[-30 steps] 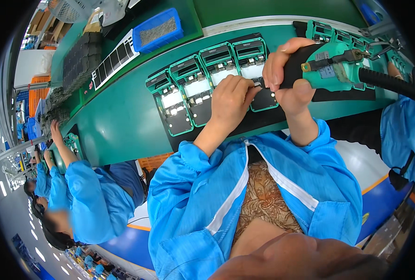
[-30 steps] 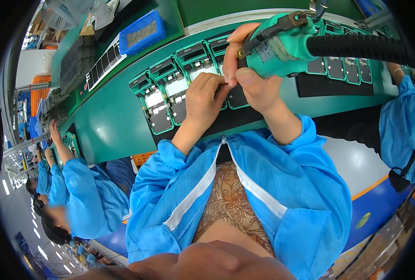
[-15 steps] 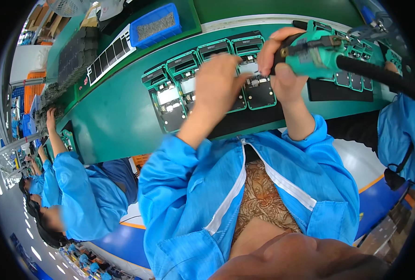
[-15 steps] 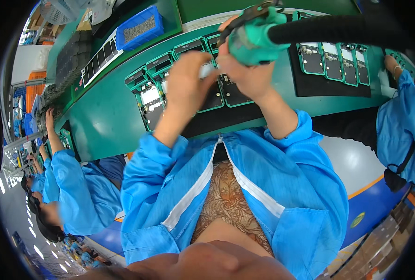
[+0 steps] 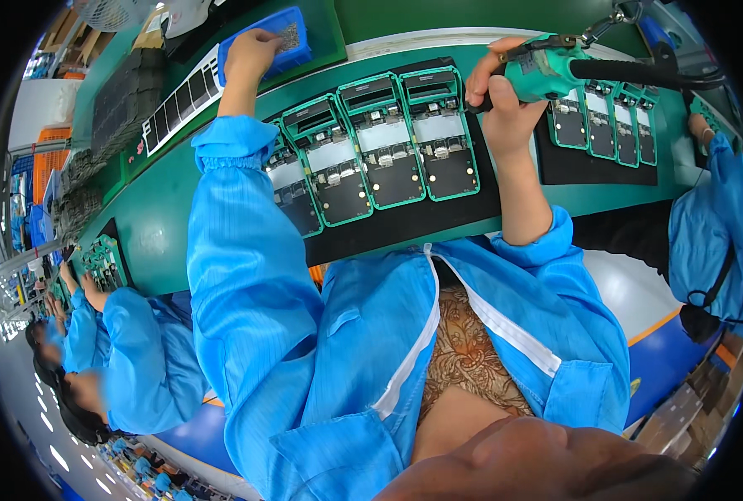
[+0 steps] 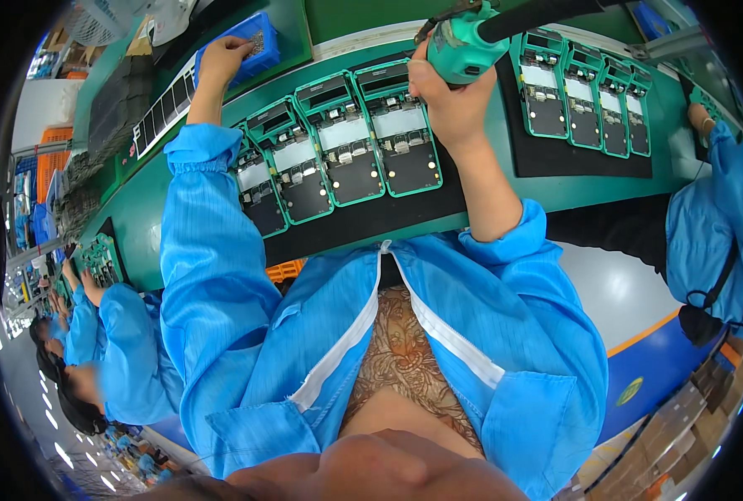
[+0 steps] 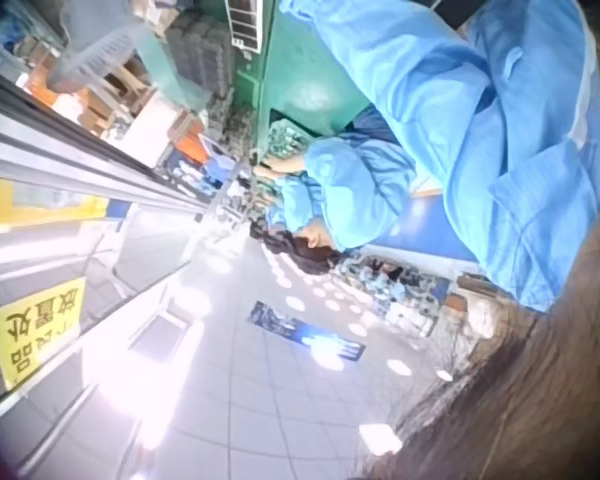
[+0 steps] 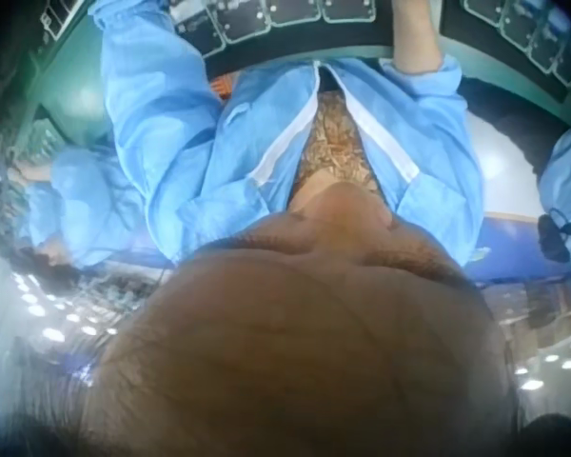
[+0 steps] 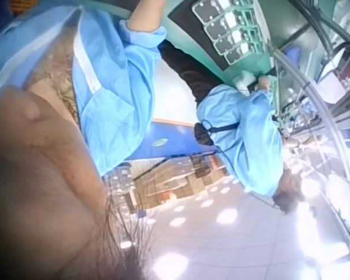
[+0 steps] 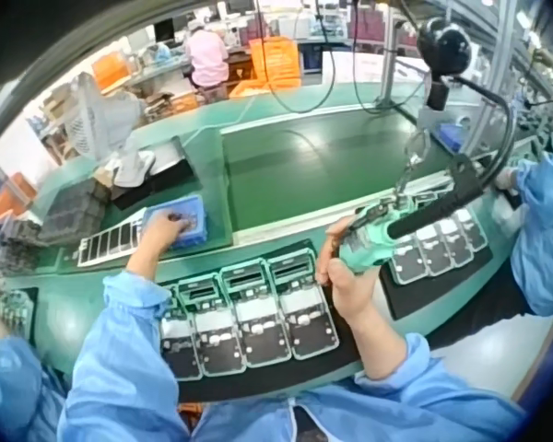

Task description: Assembling electronic components onto green circuit board housings using an electric screwdriver on an assembly line.

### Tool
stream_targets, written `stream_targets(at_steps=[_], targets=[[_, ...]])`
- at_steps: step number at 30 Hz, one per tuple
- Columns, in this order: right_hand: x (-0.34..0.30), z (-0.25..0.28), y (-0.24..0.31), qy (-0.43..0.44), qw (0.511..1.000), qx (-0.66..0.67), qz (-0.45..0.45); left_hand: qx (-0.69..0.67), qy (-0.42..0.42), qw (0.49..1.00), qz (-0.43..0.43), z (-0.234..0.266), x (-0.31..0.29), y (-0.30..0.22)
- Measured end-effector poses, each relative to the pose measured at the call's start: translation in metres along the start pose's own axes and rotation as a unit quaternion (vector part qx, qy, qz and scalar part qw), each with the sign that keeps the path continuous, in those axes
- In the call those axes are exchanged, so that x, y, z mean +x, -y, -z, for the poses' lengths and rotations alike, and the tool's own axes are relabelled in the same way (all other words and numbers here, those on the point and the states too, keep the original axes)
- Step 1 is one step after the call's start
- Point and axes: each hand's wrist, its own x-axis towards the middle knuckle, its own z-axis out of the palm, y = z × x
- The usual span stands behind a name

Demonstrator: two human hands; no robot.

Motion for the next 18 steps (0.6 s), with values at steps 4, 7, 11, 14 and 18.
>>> stream_targets(at_steps=[4,7,11,14,18], targets=[[-0.001,0.005,-0.001,0.008,1.0,-0.013,-0.008,-0.002,-0.037,0.999,-0.004,0.0,-0.012,-0.011],[-0.002,-0.001,0.0,0.011,0.995,-0.099,-0.012,-0.005,-0.068,0.998,-0.005,0.004,-0.019,-0.014],[-0.002,0.003,-0.004,0.015,0.997,-0.08,0.002,-0.012,-0.073,0.997,-0.002,0.007,-0.024,-0.021],[-0.003,0.005,-0.007,0.01,1.0,-0.016,-0.02,-0.032,-0.076,0.996,-0.016,0.008,-0.021,-0.015],[-0.002,0.0,-0.009,0.028,0.999,-0.027,-0.014,-0.083,-0.087,0.992,-0.045,0.009,-0.02,-0.007]])
